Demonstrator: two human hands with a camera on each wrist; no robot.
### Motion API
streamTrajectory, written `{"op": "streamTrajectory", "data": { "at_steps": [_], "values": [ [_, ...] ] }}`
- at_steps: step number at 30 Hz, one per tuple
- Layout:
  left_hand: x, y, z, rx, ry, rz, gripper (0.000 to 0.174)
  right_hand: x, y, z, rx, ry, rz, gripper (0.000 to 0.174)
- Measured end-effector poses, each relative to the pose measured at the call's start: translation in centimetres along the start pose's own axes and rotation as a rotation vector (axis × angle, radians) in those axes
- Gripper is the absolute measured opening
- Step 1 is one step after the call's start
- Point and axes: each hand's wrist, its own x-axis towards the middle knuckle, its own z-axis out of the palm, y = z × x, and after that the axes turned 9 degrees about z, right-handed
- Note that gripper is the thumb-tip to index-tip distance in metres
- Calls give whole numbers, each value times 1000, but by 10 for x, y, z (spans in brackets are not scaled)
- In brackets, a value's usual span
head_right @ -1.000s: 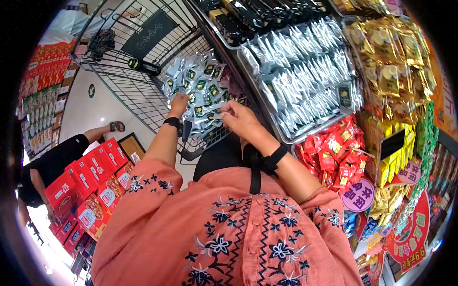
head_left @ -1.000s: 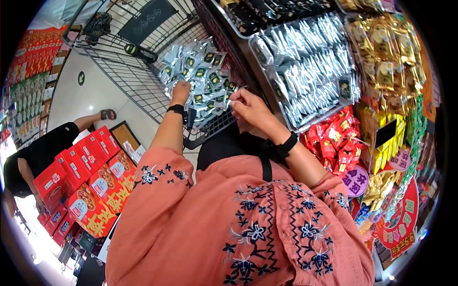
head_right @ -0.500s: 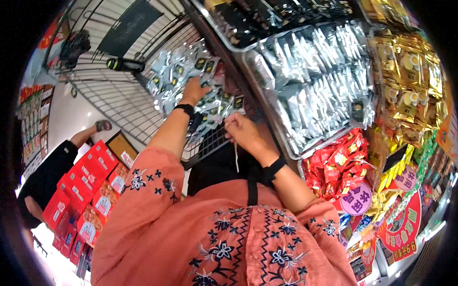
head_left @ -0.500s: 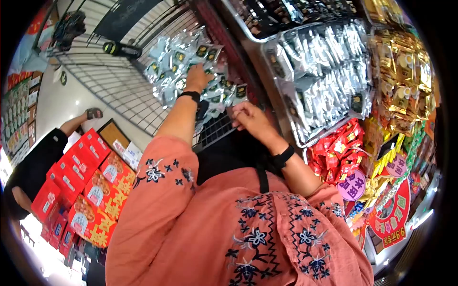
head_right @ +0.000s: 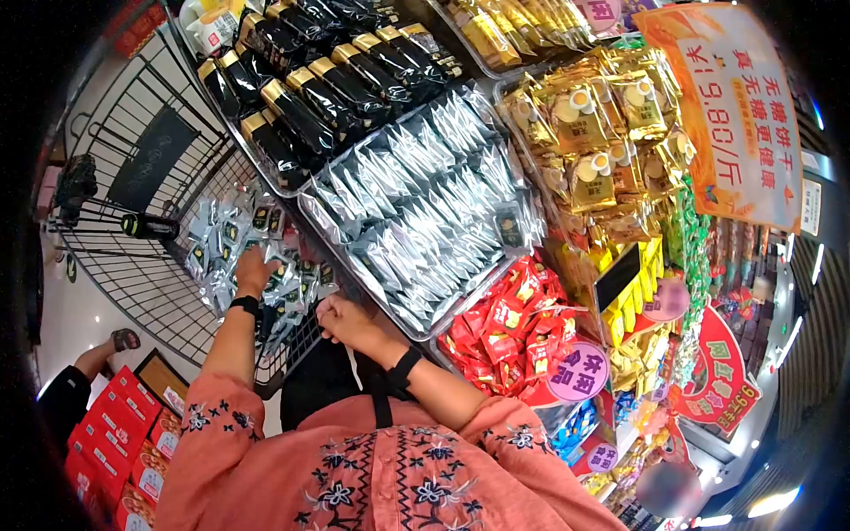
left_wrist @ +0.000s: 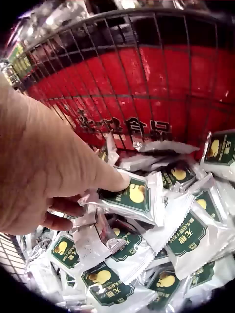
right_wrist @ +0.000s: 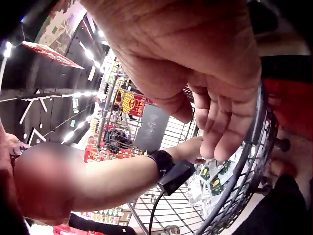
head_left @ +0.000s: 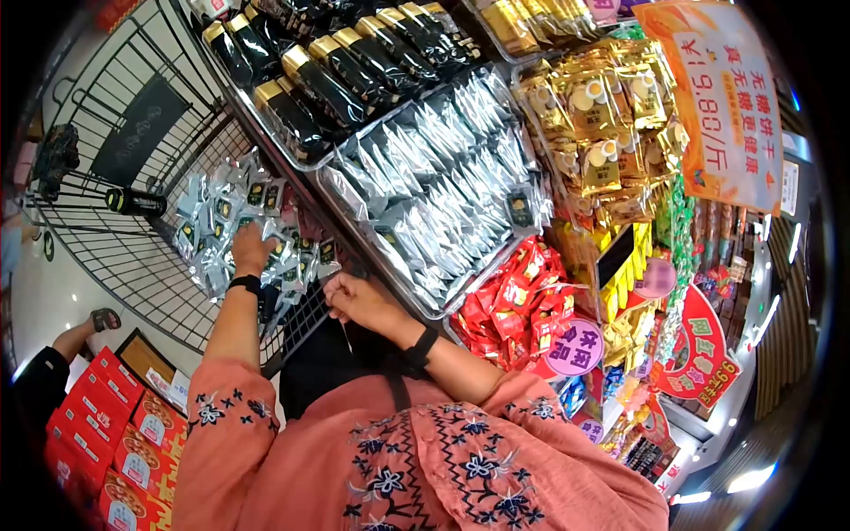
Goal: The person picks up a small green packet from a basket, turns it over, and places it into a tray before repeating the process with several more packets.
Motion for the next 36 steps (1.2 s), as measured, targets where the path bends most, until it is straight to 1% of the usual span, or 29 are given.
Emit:
{"op": "streamTrajectory", "data": {
  "at_steps": [3,4,5,6,7,8,9,10,11,12,13,17,19,20,24,27,28,31,32,35,36],
  "values": [
    [-15,-17,11,-358,71,-90,55,-14,-10,1,-65,-47,6,18],
    [-21,-22,14,-540,112,-84,52,-20,-16,2,-124,-65,4,18],
    [-28,-30,16,-509,206,16,48,-26,-21,2,-180,-86,3,18],
    [-36,-31,6,-668,169,-67,47,-39,-31,1,-201,-124,-49,20],
    [-48,-27,-6,-821,131,-156,46,-47,-37,0,-225,-138,-61,21],
    [-73,-5,-30,-938,303,-149,43,-51,-37,-2,-207,-185,-88,22],
    [-93,8,-50,-1069,376,-170,45,-68,-55,-3,-215,-202,-83,23],
    [-108,20,-69,-1128,449,-148,38,-80,-63,-4,-162,-212,-104,23],
    [-126,33,-90,-1187,492,-122,39,-99,-79,-5,-148,-210,-98,22],
    [-141,48,-110,-1280,510,-104,39,-95,-72,-10,-139,-185,-217,23],
    [-158,71,-131,-1340,540,-45,35,-110,-85,-12,-153,-161,-252,25],
    [-205,147,-181,-1411,470,238,28,-152,-107,-25,-18,-88,-363,29],
    [-213,175,-186,-1413,408,342,28,-162,-111,-34,38,-72,-443,34],
    [-217,189,-188,-1383,398,362,28,-170,-113,-37,61,-55,-464,38],
    [-228,234,-186,-1233,333,437,28,-204,-118,-45,136,-16,-547,39],
    [-235,263,-184,-1158,269,459,27,-207,-108,-57,208,-25,-603,42],
    [-235,269,-182,-1129,257,458,27,-208,-106,-62,188,-5,-596,38],
    [-236,286,-177,-1149,219,483,29,-205,-100,-76,192,-42,-596,35],
    [-235,291,-174,-1210,237,504,31,-207,-98,-80,222,-44,-601,30],
    [-233,302,-172,-1330,203,483,34,-209,-95,-83,395,-45,-609,27],
    [-236,306,-172,-1281,192,489,34,-208,-94,-86,433,-70,-625,22]
  ]
}}
